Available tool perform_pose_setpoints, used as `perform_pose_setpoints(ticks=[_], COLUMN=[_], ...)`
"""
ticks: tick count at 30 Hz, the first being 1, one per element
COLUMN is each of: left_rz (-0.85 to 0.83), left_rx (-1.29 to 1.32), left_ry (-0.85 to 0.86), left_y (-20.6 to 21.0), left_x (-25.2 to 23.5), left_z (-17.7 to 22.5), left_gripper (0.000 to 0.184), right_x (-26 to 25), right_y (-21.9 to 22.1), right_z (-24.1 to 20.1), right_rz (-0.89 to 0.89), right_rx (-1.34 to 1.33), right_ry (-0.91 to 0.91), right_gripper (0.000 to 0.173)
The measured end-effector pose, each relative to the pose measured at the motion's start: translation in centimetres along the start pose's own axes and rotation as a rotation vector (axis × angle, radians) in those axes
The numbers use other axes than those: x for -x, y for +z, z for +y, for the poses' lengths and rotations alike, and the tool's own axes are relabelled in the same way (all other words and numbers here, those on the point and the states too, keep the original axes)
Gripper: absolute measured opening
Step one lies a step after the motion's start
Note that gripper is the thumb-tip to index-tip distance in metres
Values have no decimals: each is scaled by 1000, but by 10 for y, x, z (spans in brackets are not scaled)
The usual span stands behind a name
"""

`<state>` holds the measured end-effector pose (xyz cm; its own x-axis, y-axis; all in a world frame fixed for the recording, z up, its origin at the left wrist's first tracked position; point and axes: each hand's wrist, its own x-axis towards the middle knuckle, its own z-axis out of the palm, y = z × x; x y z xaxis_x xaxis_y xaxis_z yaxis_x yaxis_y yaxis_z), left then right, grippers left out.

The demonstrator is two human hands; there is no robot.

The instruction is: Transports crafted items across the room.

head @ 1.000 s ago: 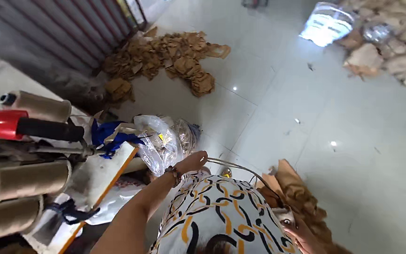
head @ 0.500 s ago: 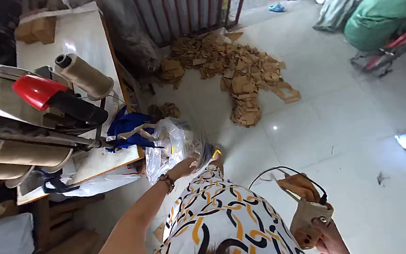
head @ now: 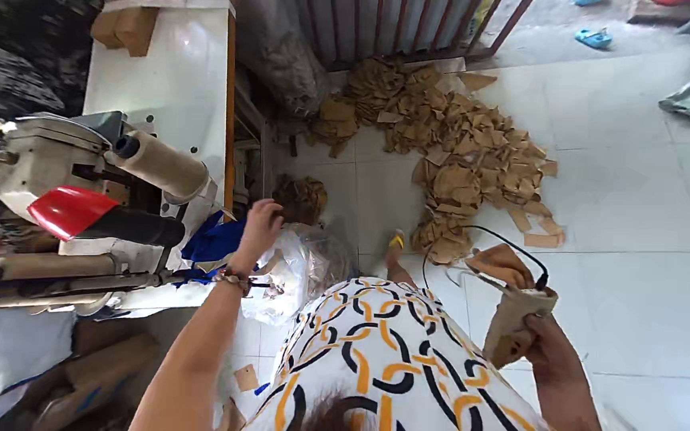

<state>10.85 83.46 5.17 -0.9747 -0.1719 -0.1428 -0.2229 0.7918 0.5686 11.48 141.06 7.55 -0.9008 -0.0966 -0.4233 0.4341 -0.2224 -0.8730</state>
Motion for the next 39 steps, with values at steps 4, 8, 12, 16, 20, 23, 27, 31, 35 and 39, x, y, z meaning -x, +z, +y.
perform_pose_setpoints(ticks=[4,8,12,16,20,23,27,31,35,39], left_rz=[211,255,238,289,314,290,177,187,262,360], left_rx=[-37,-157,-169,-157,-159,-149,-140,-198,-278,-363], left_ry=[-152,-265,-375,-526,-685,-827,-950,-938,-841,-804], left_y=[-12,-18,-43,-62,-67,-67,-58,-54,-48,-37], left_x=[-39,-75,-141,-197,-228,-241,-246,-251,-263,-264], left_z=[-14,-27,-32,-43,-53,-61,-79,-94,-112,-135], left_gripper=[35,41,51,62,71,78,80,72,76,71], right_x=[-81,-156,-229,-290,-329,-346,-365,-381,-388,-381], right_y=[2,0,3,9,8,12,31,50,57,59], right_z=[-33,-63,-106,-142,-158,-157,-160,-165,-168,-161], right_rz=[-129,-216,-291,-287,-276,-247,-260,-312,-312,-251], right_rx=[17,-28,29,100,146,167,235,267,270,251], right_ry=[44,92,142,219,262,299,392,424,405,382], right_gripper=[64,59,53,58,58,58,67,65,59,58])
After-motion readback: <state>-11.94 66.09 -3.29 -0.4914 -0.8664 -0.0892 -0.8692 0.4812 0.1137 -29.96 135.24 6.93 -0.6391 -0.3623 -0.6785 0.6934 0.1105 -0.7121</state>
